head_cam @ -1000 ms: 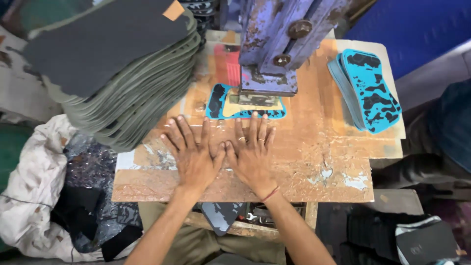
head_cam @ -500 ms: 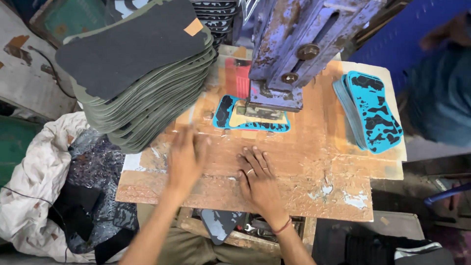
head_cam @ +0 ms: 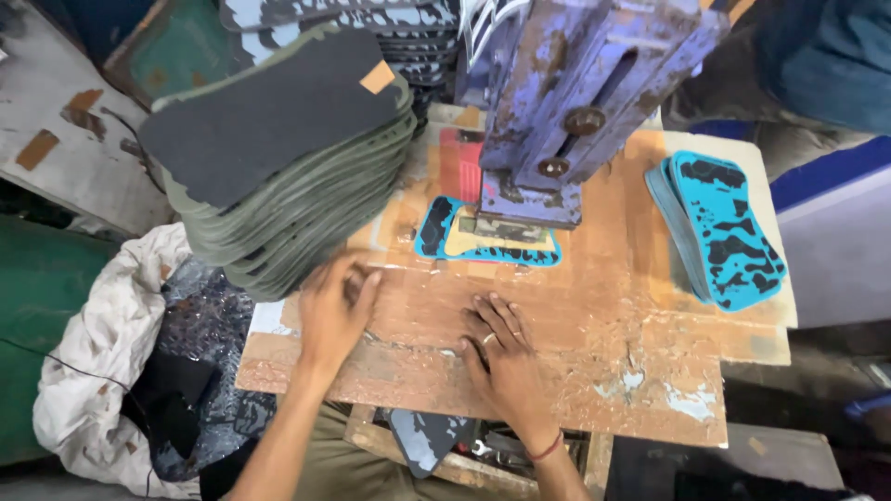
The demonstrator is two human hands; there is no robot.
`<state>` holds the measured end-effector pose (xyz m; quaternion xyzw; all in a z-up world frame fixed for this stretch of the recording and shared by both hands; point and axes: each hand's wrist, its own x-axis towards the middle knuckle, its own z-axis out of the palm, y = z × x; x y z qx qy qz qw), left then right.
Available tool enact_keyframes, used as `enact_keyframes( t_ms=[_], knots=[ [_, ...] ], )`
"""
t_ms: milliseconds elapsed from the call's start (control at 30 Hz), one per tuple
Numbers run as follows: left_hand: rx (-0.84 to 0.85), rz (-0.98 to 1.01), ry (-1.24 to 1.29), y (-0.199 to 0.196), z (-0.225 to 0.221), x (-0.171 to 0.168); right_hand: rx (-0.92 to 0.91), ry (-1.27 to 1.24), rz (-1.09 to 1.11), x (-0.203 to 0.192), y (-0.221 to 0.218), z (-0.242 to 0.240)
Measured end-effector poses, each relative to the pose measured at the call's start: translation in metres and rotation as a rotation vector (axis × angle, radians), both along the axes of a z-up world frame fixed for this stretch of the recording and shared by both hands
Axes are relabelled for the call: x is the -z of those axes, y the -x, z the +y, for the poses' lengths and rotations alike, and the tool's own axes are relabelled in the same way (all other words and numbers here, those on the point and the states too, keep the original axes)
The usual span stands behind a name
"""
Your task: Using an industrial heat press machine to apply patterns or labels to shoe insoles.
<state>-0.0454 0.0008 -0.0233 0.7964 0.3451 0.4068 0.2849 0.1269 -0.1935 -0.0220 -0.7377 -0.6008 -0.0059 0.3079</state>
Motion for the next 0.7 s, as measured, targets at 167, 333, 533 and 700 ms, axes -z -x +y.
enact_keyframes(
  t_ms=[167, 333, 533, 700],
  knots=[
    [-0.505, -0.110, -0.003, 0.081, -0.008, 0.055, 0.015, -0.047, 0.206, -0.004, 0.002, 0.018],
    [-0.532, -0.162, -0.147, 0.078, 0.021, 0.002, -0.081, -0.005, 0.901, -0.007, -0.004, 0.131],
    [-0.199, -0.270, 0.161, 0.068, 0.045, 0.002, -0.237, -0.018, 1.465, 0.079, -0.051, 0.280],
    [-0.297, -0.156, 0.073, 0.067, 0.046, 0.014, -0.283, -0.041, 1.360, 0.108, -0.067, 0.311]
  ],
)
